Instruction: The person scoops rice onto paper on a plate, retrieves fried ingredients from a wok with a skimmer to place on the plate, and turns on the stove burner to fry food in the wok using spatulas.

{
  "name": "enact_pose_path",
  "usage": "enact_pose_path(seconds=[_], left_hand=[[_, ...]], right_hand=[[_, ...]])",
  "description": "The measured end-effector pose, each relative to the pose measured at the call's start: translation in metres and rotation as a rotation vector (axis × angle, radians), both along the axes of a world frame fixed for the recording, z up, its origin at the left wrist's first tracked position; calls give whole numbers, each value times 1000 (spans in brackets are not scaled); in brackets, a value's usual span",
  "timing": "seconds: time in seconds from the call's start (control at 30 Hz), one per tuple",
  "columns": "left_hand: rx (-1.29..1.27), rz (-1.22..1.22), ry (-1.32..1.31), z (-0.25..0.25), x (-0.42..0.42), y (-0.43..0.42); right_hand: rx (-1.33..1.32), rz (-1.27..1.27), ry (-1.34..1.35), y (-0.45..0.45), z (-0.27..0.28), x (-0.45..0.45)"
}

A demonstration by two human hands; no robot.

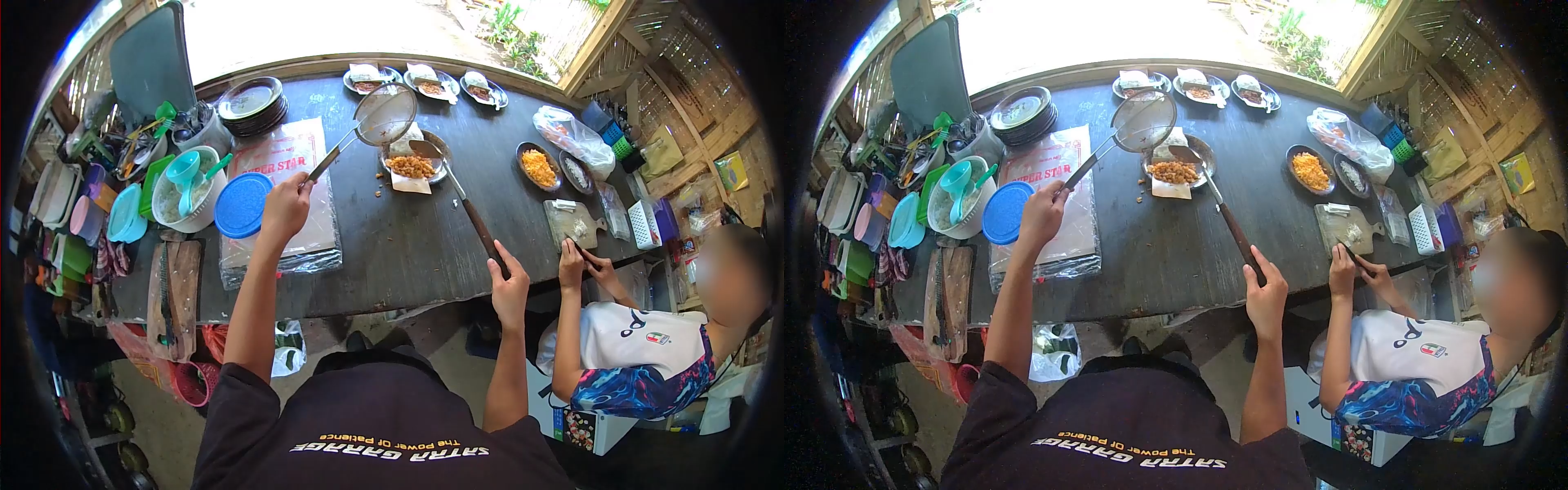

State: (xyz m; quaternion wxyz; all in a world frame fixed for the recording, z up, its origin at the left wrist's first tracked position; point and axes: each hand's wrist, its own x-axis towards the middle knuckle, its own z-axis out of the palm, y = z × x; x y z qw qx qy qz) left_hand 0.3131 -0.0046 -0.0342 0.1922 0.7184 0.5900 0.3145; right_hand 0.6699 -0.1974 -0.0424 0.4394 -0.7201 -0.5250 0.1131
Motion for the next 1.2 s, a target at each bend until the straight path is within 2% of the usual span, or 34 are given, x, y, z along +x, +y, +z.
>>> enact_pose_path(seconds=[0.07, 0.4, 0.67, 0.83, 0.97, 1.07, 1.2], left_hand=[[6, -7, 22, 1, 0, -1], [-51, 0, -59, 10, 2, -11], [1, -54, -31, -7, 18, -21], [-25, -59, -71, 12, 25, -26], [9, -84, -26, -13, 30, -17], [-15, -90, -27, -14, 38, -19], [-16, -65, -48, -14, 40, -19]], right_hand=[[-63, 1, 28, -2, 8, -2], [-24, -27, 82, -7, 4, -1], [8, -63, 143, -14, 6, -5], [53, -40, 117, -16, 3, -7], [75, -14, 89, -12, -4, -15], [-29, 17, 80, -14, 10, -27], [81, -4, -4, -17, -2, -24]])
